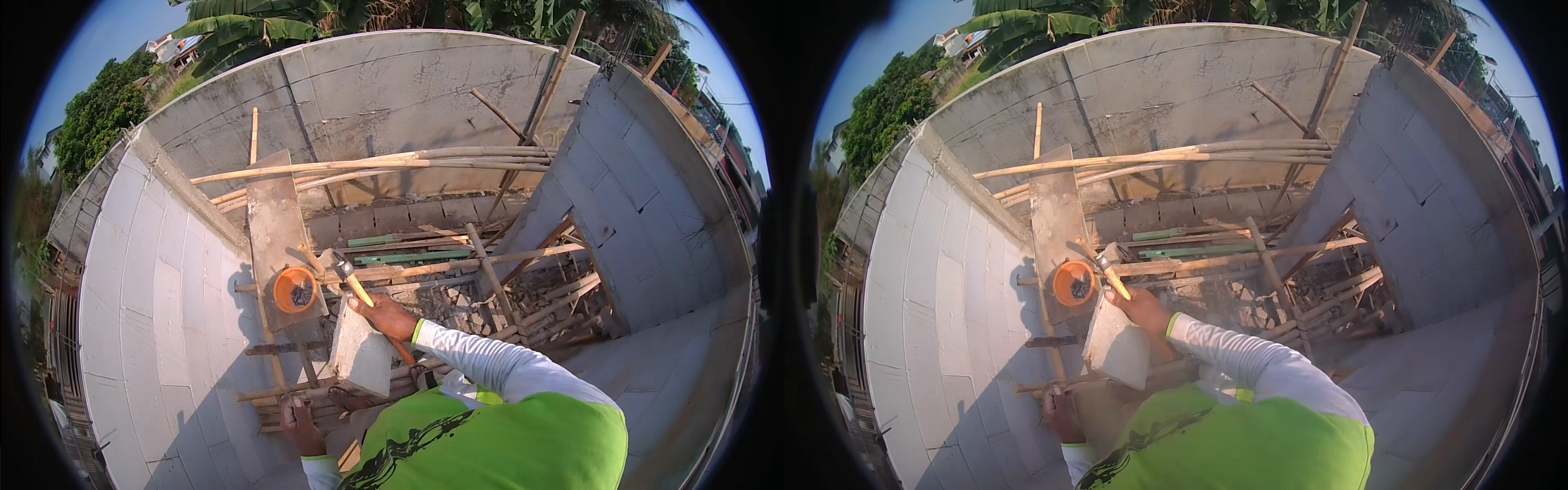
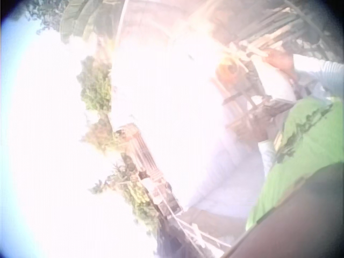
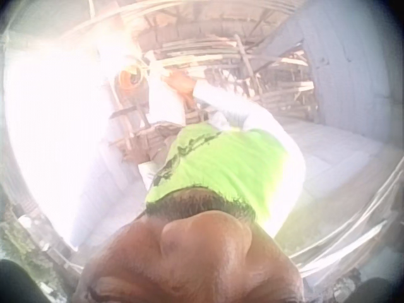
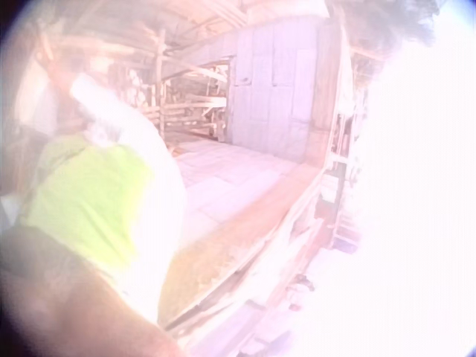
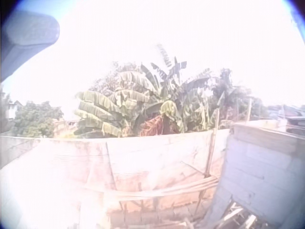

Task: The person is constructing a bamboo framework on top of a building wall. They use a hand saw to cut a wooden plank, position a concrete block, and use a small hatchet to secure bamboo poles together using nails from a bucket.

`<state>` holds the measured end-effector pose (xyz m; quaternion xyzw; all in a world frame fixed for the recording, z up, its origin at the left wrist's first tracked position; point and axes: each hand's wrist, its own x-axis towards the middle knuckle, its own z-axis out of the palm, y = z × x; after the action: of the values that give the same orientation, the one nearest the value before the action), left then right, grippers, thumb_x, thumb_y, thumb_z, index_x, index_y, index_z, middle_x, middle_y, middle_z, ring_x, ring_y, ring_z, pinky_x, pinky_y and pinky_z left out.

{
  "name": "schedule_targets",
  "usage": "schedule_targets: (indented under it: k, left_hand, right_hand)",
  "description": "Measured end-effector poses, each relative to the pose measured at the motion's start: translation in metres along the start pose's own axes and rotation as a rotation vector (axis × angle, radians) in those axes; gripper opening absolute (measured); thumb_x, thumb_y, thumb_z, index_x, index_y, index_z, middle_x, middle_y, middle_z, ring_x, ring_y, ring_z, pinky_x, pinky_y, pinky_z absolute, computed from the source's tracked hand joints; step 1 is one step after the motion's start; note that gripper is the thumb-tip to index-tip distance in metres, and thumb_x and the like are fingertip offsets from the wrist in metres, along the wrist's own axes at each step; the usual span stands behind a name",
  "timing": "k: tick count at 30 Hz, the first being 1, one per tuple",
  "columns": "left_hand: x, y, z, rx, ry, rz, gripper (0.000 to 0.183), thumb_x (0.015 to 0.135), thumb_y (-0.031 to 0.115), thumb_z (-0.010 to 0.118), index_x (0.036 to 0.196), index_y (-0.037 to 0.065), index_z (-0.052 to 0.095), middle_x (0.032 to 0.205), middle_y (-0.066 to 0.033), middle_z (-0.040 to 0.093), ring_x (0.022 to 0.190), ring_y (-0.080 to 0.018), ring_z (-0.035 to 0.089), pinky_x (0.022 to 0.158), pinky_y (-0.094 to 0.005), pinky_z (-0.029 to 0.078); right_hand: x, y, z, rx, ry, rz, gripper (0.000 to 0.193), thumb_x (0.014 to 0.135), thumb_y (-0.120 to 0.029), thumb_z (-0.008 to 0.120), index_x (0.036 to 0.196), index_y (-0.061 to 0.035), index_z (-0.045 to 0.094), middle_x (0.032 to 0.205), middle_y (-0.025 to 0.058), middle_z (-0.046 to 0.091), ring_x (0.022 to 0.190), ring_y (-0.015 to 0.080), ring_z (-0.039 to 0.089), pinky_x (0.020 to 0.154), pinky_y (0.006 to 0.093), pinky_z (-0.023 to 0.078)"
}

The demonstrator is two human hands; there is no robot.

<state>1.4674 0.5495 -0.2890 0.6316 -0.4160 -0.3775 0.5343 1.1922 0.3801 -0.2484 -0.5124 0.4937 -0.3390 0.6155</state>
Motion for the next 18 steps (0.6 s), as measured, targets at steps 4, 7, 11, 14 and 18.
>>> schedule_targets:
  k: [4,7,11,14,18]
  left_hand:
    - [0.003,0.032,0.024,-0.121,-0.128,0.04,0.025,0.095,0.019,0.056,0.099,-0.003,0.067,0.131,-0.0111,0.053,0.114,-0.0187,0.052,0.098,-0.0338,0.04]
    - [0.012,-0.002,0.052,-0.172,-0.118,0.035,0.027,0.094,0.021,0.061,0.096,-0.005,0.07,0.151,-0.0157,0.036,0.138,-0.0253,0.036,0.11,-0.0362,0.031]
    - [-0.001,-0.035,0.034,-0.189,-0.046,-0.19,0.026,0.092,0.024,0.066,0.099,-0.001,0.069,0.127,-0.0152,0.051,0.115,-0.0216,0.054,0.093,-0.0324,0.044]
    - [-0.008,-0.057,0.014,0.002,0.108,-0.175,0.028,0.092,0.025,0.067,0.101,-0.001,0.069,0.109,-0.0148,0.06,0.1,-0.0221,0.061,0.083,-0.0313,0.048]
    - [-0.018,-0.086,-0.027,-0.044,0.361,-0.366,0.031,0.092,0.028,0.065,0.102,-0.001,0.07,0.102,-0.0149,0.065,0.095,-0.0232,0.062,0.083,-0.0329,0.048]
  right_hand:
    - [0.063,0.054,0.027,-0.214,0.142,0.156,0.062,0.094,-0.057,0.053,0.103,0.0038,0.065,0.08,0.0133,0.062,0.078,0.0204,0.056,0.074,0.0369,0.045]
    - [0.074,0.072,0.049,-0.174,0.19,0.228,0.056,0.094,-0.053,0.057,0.088,0.0031,0.061,0.07,0.004,0.057,0.065,0.0148,0.05,0.062,0.0345,0.043]
    - [0.084,0.145,0.108,-0.011,0.047,0.264,0.048,0.095,-0.048,0.06,0.079,-0.0019,0.058,0.067,0.0,0.053,0.056,0.0102,0.047,0.05,0.029,0.038]
    - [0.066,0.142,0.14,-0.165,-0.011,0.332,0.055,0.094,-0.051,0.059,0.073,-0.0008,0.055,0.062,-0.0014,0.043,0.056,0.0118,0.041,0.051,0.0305,0.035]
    - [0.066,0.155,0.184,-0.458,-0.181,0.315,0.05,0.096,-0.044,0.059,0.081,0.0032,0.058,0.069,0.0045,0.054,0.06,0.0118,0.051,0.053,0.0285,0.04]
